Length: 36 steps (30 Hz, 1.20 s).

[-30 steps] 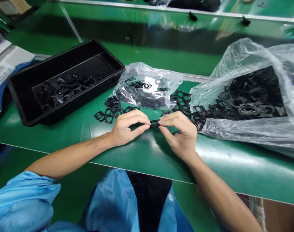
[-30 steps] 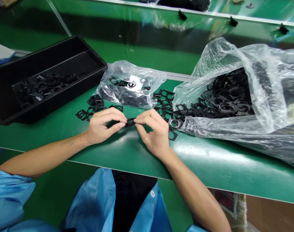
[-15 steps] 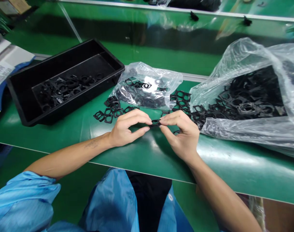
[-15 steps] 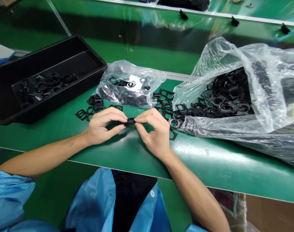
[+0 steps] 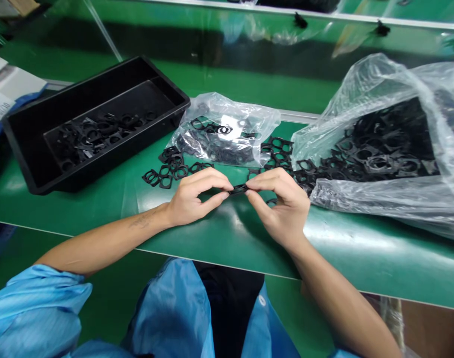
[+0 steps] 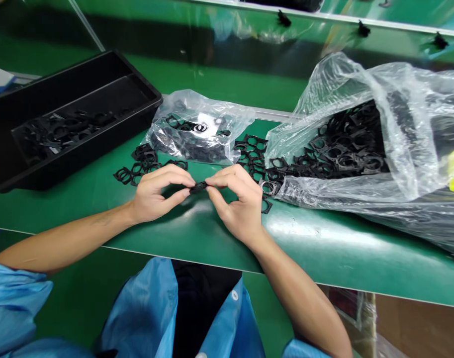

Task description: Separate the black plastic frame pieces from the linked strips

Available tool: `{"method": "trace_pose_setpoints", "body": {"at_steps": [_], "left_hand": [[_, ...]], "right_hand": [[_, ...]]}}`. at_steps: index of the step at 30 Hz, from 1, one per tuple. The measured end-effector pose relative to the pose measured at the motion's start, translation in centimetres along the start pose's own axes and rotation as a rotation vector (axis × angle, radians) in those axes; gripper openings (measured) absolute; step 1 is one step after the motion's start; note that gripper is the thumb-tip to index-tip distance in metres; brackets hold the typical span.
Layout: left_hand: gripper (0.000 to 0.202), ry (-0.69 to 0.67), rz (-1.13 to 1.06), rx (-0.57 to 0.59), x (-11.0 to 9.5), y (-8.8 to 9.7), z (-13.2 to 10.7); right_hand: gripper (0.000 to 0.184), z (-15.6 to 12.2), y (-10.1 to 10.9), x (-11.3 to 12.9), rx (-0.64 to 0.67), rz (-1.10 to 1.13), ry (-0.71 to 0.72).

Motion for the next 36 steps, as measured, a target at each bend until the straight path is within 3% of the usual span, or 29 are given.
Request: {"method": "trace_pose_setpoints", "body": {"at_steps": [22,36], "left_hand": [[0.009,0.026,-0.007,0.02,0.1,-0.4,0.1],[0.009,0.046,-0.047,0.107,0.6,-1.3,-0.1]], "right_hand": [[0.013,0.1,0.2,0.4,-0.009,0.013,0.011],[0.011,0.2,-0.2,0.1,0.044,-0.012,-0.018]]}}
Point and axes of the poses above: each hand's wrist, its own z-axis towards the middle knuckle, its own y-axis out of the back of the hand, x = y × z, the point moved 9 cm from there along z, towards the middle knuckle, and after that the axes turned 12 degrees about x, right-handed, at the moved point
